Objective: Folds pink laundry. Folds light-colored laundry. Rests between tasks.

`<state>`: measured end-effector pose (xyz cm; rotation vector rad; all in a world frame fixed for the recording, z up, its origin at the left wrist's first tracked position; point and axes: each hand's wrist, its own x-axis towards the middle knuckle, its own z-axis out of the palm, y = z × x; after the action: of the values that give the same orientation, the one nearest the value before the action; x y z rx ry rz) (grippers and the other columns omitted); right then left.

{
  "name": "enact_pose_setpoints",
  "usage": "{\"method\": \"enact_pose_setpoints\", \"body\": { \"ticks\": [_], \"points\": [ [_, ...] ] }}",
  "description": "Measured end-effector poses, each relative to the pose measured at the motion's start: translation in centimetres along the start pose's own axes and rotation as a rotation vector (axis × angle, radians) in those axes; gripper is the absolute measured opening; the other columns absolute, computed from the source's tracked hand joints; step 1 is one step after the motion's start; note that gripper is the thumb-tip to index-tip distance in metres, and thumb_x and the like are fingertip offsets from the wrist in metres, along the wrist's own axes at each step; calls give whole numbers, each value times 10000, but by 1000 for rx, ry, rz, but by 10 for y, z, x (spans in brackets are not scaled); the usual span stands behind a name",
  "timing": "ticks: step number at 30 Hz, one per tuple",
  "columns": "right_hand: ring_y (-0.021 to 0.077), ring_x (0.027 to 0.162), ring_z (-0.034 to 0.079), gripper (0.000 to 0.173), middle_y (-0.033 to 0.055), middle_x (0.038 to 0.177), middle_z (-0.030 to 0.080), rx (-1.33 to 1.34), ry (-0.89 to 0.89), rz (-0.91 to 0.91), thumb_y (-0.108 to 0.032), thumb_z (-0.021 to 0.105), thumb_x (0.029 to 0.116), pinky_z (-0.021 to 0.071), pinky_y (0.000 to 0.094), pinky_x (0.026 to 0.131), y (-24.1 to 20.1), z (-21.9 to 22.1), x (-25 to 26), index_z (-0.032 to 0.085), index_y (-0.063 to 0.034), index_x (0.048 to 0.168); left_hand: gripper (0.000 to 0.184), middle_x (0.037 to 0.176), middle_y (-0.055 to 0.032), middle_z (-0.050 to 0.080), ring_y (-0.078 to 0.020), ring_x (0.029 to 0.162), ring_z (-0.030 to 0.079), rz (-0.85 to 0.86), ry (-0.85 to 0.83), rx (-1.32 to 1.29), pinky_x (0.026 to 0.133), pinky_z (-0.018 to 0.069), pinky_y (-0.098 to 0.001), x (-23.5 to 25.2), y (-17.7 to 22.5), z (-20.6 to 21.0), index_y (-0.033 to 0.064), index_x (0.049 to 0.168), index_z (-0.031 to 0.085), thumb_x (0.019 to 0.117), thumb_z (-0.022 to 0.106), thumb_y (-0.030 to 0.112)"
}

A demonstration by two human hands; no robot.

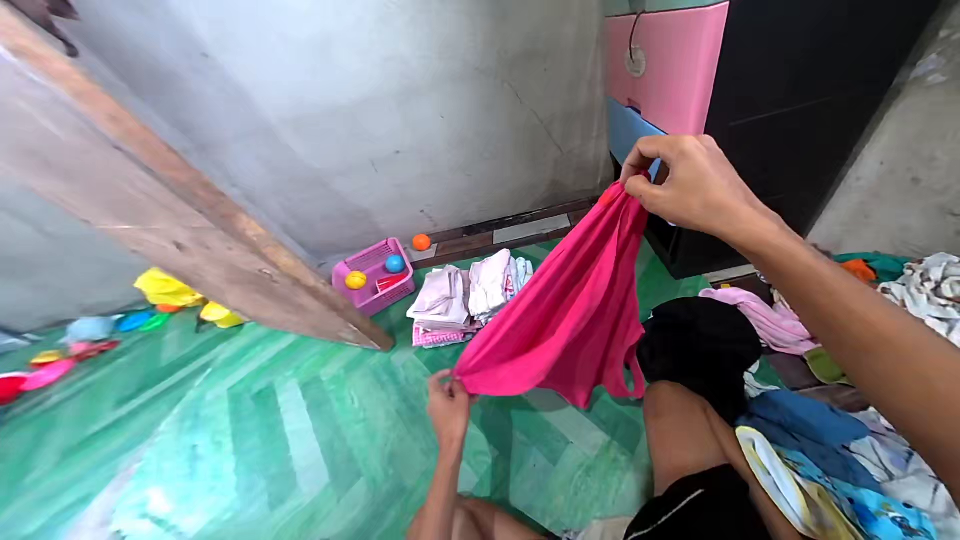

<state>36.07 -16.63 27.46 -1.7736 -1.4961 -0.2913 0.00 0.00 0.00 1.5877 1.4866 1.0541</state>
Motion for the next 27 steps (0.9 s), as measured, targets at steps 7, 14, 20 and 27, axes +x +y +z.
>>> {"method": "enact_pose_setpoints", "body": {
  "ticks": [7,14,20,27],
  "points": [
    [221,729,709,167,114,920,715,122,-74,158,-96,559,1004,602,469,723,28,15,-5,716,-51,1038,298,1100,-223,662,-213,770,721,133,103,54,656,624,-392,40,50,-68,-42,1271,603,1063,397,19],
    [251,773,696,143,129,906,714,143,-82,190,-122,613,981,562,503,757,38,25,-6,732,-47,1005,300,1060,-133,671,-128,811,699,9,54,-323,696,602,-297,44,93,-85,-76,1206,603,1040,364,-3],
    [269,804,699,143,152,985,712,190,-94,245,-53,603,979,583,514,769,53,29,-12,734,-46,1036,249,1042,-149,635,-125,758,677,131,102,-135,660,604,-289,49,101,-95,-68,1198,614,952,580,-46],
    [198,761,707,216,131,973,712,319,-70,413,-21,520,1016,614,420,722,79,25,-24,732,-47,1047,112,951,-110,667,-81,644,643,168,179,101,615,568,-248,56,97,-118,-28,1041,673,977,610,39]
  ]
}}
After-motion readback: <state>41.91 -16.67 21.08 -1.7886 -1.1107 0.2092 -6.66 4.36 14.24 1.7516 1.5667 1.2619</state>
